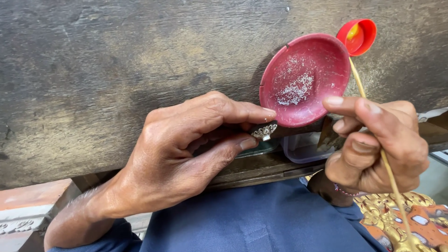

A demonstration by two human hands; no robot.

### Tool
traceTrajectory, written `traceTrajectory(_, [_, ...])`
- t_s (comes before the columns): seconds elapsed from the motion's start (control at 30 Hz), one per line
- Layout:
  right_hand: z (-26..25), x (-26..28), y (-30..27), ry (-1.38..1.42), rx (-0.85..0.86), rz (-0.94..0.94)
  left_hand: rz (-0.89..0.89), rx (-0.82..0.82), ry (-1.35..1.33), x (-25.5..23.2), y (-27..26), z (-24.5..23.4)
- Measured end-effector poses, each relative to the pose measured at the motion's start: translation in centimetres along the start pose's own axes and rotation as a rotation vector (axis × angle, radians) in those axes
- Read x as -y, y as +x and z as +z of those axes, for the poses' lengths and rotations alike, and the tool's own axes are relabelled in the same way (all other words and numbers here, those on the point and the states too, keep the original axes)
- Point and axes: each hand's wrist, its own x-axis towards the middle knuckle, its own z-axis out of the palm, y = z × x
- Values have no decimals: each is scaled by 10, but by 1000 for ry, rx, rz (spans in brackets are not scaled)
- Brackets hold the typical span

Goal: Applying tiny silver granules to a jewelry component using a thin wooden stick to create a decorative pattern.

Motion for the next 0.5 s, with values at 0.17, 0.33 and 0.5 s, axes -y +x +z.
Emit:
traceTrajectory(0.17, [-6, -6, 1, 0, 110, -57, -4, 3, -10, 0, 0, 0])
traceTrajectory(0.33, [-6, -19, -1, 137, 185, -159, -10, -5, -20, -1, 0, 0])
traceTrajectory(0.5, [19, 10, 5, -53, -188, 10, -11, 4, -11, 0, -1, -1])
